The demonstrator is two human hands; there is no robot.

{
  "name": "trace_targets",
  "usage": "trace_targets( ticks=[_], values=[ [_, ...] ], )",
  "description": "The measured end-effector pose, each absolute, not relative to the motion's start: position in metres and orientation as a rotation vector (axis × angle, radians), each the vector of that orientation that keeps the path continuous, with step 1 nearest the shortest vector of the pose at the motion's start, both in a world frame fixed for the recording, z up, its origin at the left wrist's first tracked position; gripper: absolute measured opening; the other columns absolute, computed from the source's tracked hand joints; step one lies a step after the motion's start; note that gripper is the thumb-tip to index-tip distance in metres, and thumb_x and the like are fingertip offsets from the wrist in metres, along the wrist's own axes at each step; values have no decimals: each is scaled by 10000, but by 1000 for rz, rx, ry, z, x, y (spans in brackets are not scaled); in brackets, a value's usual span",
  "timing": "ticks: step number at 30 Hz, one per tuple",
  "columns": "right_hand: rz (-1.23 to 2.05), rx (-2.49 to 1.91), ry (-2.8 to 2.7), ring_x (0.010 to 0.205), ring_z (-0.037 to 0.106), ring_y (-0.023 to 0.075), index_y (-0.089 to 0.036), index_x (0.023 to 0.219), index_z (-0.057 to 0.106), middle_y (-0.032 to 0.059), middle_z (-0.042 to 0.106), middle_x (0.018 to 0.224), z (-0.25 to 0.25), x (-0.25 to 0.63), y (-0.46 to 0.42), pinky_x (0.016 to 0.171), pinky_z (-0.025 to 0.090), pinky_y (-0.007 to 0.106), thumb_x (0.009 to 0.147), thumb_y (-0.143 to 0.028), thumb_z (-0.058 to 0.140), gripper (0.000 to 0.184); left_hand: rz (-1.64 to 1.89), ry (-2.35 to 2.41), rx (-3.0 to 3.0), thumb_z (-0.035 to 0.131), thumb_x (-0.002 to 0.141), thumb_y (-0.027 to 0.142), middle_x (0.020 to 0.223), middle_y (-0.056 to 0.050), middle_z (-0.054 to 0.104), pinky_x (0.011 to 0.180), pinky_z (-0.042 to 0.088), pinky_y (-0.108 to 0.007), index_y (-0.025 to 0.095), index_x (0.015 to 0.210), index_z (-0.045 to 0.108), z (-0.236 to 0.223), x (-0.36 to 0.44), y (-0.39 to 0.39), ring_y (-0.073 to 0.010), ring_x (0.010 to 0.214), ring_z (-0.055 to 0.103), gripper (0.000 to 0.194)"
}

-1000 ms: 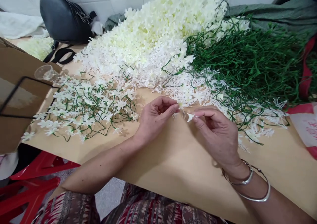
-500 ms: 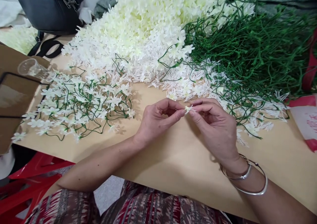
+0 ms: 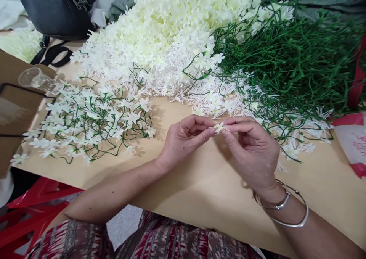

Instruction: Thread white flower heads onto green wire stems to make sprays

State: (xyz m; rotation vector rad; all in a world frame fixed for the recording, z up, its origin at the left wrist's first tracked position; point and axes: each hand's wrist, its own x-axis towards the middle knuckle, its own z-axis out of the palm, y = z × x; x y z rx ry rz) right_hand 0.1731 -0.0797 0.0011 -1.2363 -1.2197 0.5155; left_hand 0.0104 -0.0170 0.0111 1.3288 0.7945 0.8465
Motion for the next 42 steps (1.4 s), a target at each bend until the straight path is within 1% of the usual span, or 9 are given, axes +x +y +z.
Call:
trace_targets(
  ticks=[9, 14, 18, 22, 27, 31, 35, 40, 42],
  values=[
    [686, -1220, -1137, 1084, 749, 218, -250, 940, 740, 50, 783, 1073, -1, 173, -79, 996, 625, 447, 949, -184, 756, 69, 993, 920, 1451, 792, 941, 363, 824, 0, 723, 666, 536, -225, 194, 932, 698, 12, 3, 1, -104, 717, 660, 194],
    [751, -1184, -1135, 1018, 769, 195, -254, 938, 725, 31, 801, 1026, -4, 171, -81, 916, 633, 369, 952, -154, 748, 103, 1199, 1141, 1617, 671, 943, 202, 819, 19, 624, 626, 470, -219, 207, 1000, 666, 13, -11, 17, -94, 671, 553, 57],
    [761, -1167, -1130, 990, 772, 190, -264, 948, 726, 30, 798, 1011, -8, 169, -81, 888, 627, 353, 946, -137, 742, 128, 1138, 1116, 1894, 576, 960, 145, 931, -19, 629, 647, 481, -231, 202, 1033, 714, 12, -15, 16, -111, 735, 555, 166],
    [725, -1172, -1112, 997, 768, 195, -264, 954, 722, 40, 793, 1006, -12, 169, -79, 905, 624, 366, 941, -148, 748, 119, 1151, 1079, 2111, 583, 1004, 180, 1223, -87, 651, 785, 566, -267, 200, 1201, 695, 9, -14, 15, -140, 934, 642, 228],
    [752, -1179, -1127, 966, 759, 193, -248, 924, 716, 53, 783, 1008, -19, 169, -77, 854, 619, 343, 950, -205, 755, 63, 1081, 1077, 2433, 601, 1047, 212, 1340, -130, 647, 981, 579, -376, 200, 1255, 671, 4, -4, 35, -230, 1208, 656, 220],
    [792, -1169, -1086, 951, 752, 186, -246, 912, 709, 49, 779, 996, -23, 169, -74, 849, 613, 326, 948, -259, 766, 68, 872, 1083, 2683, 624, 1061, 282, 1323, -135, 673, 1053, 518, -426, 185, 1213, 719, 2, 11, 60, -268, 1203, 632, 204],
    [838, -1161, -1058, 957, 746, 193, -244, 909, 702, 53, 771, 991, -24, 170, -71, 874, 612, 338, 939, -306, 774, 100, 754, 1193, 2771, 604, 1084, 330, 1206, -84, 741, 996, 453, -417, 209, 1028, 763, 9, 24, 77, -266, 1142, 632, 207],
    [841, -1165, -1069, 952, 729, 197, -244, 925, 688, 56, 761, 1001, -24, 171, -71, 874, 600, 347, 954, -294, 740, 78, 709, 1165, 2859, 602, 1088, 320, 1285, -76, 761, 1044, 388, -437, 207, 1111, 749, 15, 22, 82, -263, 1203, 633, 187],
    [833, -1174, -1085, 952, 722, 195, -246, 930, 687, 51, 757, 997, -24, 172, -72, 875, 592, 345, 961, -279, 724, 59, 654, 1118, 2909, 619, 1076, 303, 1304, -74, 764, 1064, 378, -451, 212, 1065, 754, 13, 19, 83, -269, 1216, 637, 163]
  ],
)
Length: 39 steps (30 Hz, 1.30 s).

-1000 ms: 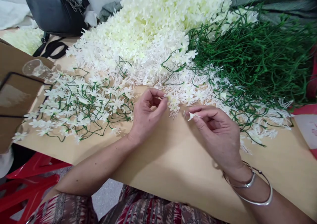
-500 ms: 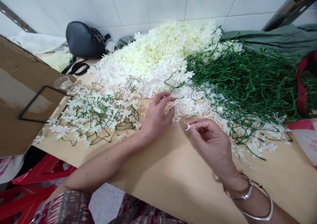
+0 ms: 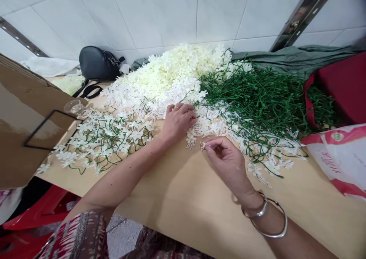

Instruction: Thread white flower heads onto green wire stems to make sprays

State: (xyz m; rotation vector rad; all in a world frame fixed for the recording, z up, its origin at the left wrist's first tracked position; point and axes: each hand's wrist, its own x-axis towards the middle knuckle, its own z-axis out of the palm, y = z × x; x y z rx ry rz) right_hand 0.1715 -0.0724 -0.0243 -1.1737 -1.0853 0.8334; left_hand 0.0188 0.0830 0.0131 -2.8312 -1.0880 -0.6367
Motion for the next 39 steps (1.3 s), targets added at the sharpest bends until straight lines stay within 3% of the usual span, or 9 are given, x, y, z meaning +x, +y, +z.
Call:
trace_targets(
  ticks=[3, 7, 9, 12, 15, 20, 27, 39],
  values=[
    [820, -1184, -1098, 955, 719, 195, -248, 930, 688, 46, 757, 993, -25, 172, -73, 873, 585, 342, 964, -271, 715, 49, -760, -1000, -2803, 590, 1088, 288, 1208, -76, 791, 1051, 411, -440, 205, 1007, 740, 14, 14, 85, -247, 1127, 675, 189],
    [794, -1200, -1069, 954, 729, 197, -248, 924, 699, 37, 768, 981, -24, 172, -72, 923, 581, 363, 948, -278, 739, 56, -1319, -872, -2710, 578, 1102, 312, 987, -35, 793, 975, 510, -372, 206, 1055, 710, 36, 7, 74, -179, 916, 702, 176],
    [791, -1213, -1042, 951, 736, 199, -246, 919, 708, 39, 778, 979, -22, 174, -72, 925, 584, 367, 938, -300, 763, 80, -1552, -941, -2686, 581, 1102, 347, 961, -48, 772, 854, 539, -326, 203, 1068, 706, 52, 3, 57, -172, 893, 699, 194],
    [805, -1242, -994, 885, 737, 192, -242, 940, 726, 39, 790, 951, -19, 180, -71, 835, 597, 343, 929, -351, 793, 129, -1609, -1192, -3057, 580, 1100, 403, 801, -15, 694, 644, 491, -264, 197, 1090, 710, 62, -2, 27, -133, 701, 635, 245],
    [865, -1260, -957, 805, 735, 180, -246, 965, 736, 21, 791, 881, -15, 190, -71, 759, 592, 318, 924, -392, 808, 167, -1563, -1546, -3432, 566, 1093, 464, 652, 44, 543, 536, 400, -239, 180, 1074, 710, 50, -7, 3, -103, 560, 496, 319],
    [1036, -1212, -1046, 763, 720, 175, -261, 921, 748, 8, 784, 837, -7, 197, -70, 715, 581, 302, 908, -463, 825, 216, -1701, -1828, -3436, 684, 1004, 533, 761, -2, 641, 606, 433, -237, 175, 971, 731, 21, -10, -7, -119, 675, 532, 363],
    [1065, -1235, -1125, 738, 654, 172, -257, 901, 748, 7, 727, 801, -4, 191, -71, 628, 528, 290, 900, -483, 827, 239, -1734, -1777, -3522, 725, 987, 502, 890, -58, 773, 694, 512, -261, 184, 977, 782, 12, -8, -6, -148, 765, 633, 323],
    [1105, -1308, -1125, 729, 658, 176, -265, 899, 730, 9, 721, 795, 1, 194, -72, 650, 551, 304, 912, -510, 809, 257, -1625, -1692, -3592, 722, 1004, 490, 860, -44, 749, 637, 473, -251, 188, 1002, 807, 10, -9, -5, -126, 706, 598, 314]
  ],
)
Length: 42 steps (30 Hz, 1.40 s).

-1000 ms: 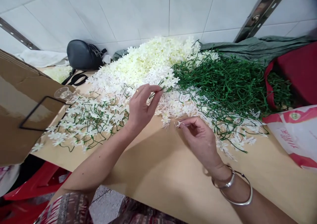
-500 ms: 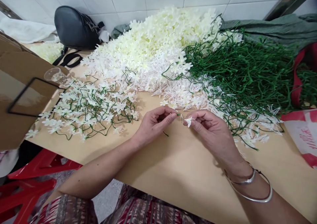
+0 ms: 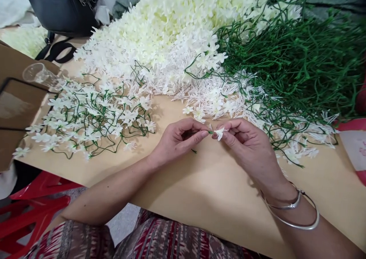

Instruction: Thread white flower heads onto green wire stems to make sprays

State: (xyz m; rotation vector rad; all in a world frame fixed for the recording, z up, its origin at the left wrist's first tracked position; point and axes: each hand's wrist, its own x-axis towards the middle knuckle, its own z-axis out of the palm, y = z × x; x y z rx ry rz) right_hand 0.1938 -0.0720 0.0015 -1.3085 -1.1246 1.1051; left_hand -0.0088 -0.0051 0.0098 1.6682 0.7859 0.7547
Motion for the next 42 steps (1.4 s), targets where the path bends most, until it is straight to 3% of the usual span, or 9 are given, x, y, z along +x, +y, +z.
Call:
trace_targets(
  ticks=[17, 25, 42],
  values=[
    [1014, -1362, -1143, 717, 667, 163, -249, 885, 750, 12, 751, 822, 3, 185, -77, 638, 549, 289, 889, -329, 803, 96, 740, 788, 1785, 653, 1051, 492, 885, -55, 739, 660, 512, -235, 170, 1016, 759, 9, -8, -8, -129, 743, 635, 341],
    [1054, -1393, -1201, 635, 635, 146, -242, 861, 770, 3, 745, 748, 4, 190, -75, 553, 511, 262, 858, -318, 796, 80, 737, 756, 1861, 618, 1063, 544, 854, -54, 736, 662, 524, -247, 187, 955, 760, 8, -8, -7, -131, 725, 650, 399],
    [1104, -1392, -1185, 604, 602, 133, -236, 849, 742, -4, 718, 729, 7, 186, -72, 539, 496, 260, 880, -348, 795, 128, 745, 800, 1821, 630, 1039, 594, 805, -44, 720, 653, 501, -254, 187, 906, 753, 4, -6, -8, -133, 700, 619, 446]
  ],
)
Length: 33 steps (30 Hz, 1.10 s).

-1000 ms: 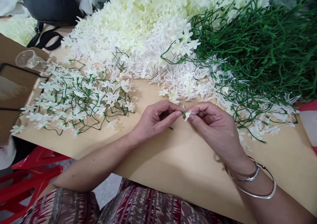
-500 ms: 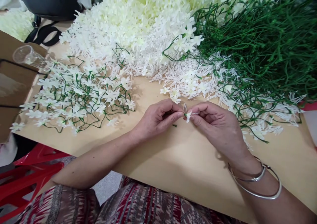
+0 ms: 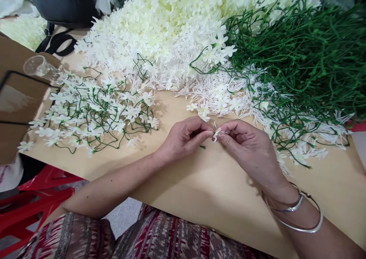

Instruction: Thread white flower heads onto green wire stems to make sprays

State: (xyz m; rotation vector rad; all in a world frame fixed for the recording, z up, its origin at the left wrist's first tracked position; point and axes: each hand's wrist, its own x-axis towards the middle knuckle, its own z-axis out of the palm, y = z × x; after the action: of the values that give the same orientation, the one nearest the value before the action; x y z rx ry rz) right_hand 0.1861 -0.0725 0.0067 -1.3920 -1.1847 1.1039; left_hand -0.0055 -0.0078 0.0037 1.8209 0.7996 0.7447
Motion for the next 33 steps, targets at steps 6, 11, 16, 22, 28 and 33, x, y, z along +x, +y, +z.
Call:
trace_targets(
  ticks=[6, 11, 16, 22, 28, 33],
  values=[
    [1185, -1301, -1165, 682, 684, 153, -251, 867, 743, -10, 725, 756, 8, 193, -68, 672, 615, 301, 842, -288, 825, 93, 731, 751, 1784, 604, 1058, 576, 833, -43, 712, 648, 503, -244, 174, 954, 730, 5, -5, -10, -131, 717, 622, 434],
    [1194, -1290, -1145, 733, 730, 186, -251, 910, 769, 16, 767, 805, 5, 193, -71, 704, 643, 336, 854, -277, 820, 81, 746, 777, 1923, 575, 1093, 478, 885, -59, 740, 719, 525, -244, 163, 983, 727, 4, -6, -12, -135, 765, 652, 366],
    [1189, -1288, -1174, 708, 717, 166, -266, 876, 784, -5, 775, 782, 3, 194, -71, 673, 616, 296, 849, -285, 829, 56, 755, 746, 1958, 602, 1088, 393, 867, -52, 739, 722, 532, -247, 180, 970, 735, 4, -8, -11, -136, 753, 661, 278],
    [1179, -1316, -1196, 701, 693, 160, -253, 842, 800, 10, 776, 782, 0, 194, -72, 631, 569, 266, 869, -415, 852, 172, 742, 697, 1856, 656, 1062, 364, 855, -40, 741, 714, 519, -230, 182, 950, 752, 5, -9, -8, -129, 754, 674, 234],
    [1153, -1292, -1178, 688, 677, 149, -247, 825, 770, -3, 748, 754, -2, 188, -68, 625, 565, 258, 886, -435, 842, 210, 731, 737, 1810, 654, 1057, 412, 835, -40, 724, 697, 496, -234, 180, 927, 752, 4, -8, -7, -131, 742, 647, 283],
    [1134, -1281, -1189, 653, 654, 151, -249, 859, 711, -21, 703, 731, 6, 189, -66, 602, 567, 276, 879, -439, 841, 231, 687, 732, 1683, 646, 1050, 461, 783, -21, 676, 635, 454, -231, 165, 921, 719, 10, -7, -7, -118, 676, 565, 331]
  ],
)
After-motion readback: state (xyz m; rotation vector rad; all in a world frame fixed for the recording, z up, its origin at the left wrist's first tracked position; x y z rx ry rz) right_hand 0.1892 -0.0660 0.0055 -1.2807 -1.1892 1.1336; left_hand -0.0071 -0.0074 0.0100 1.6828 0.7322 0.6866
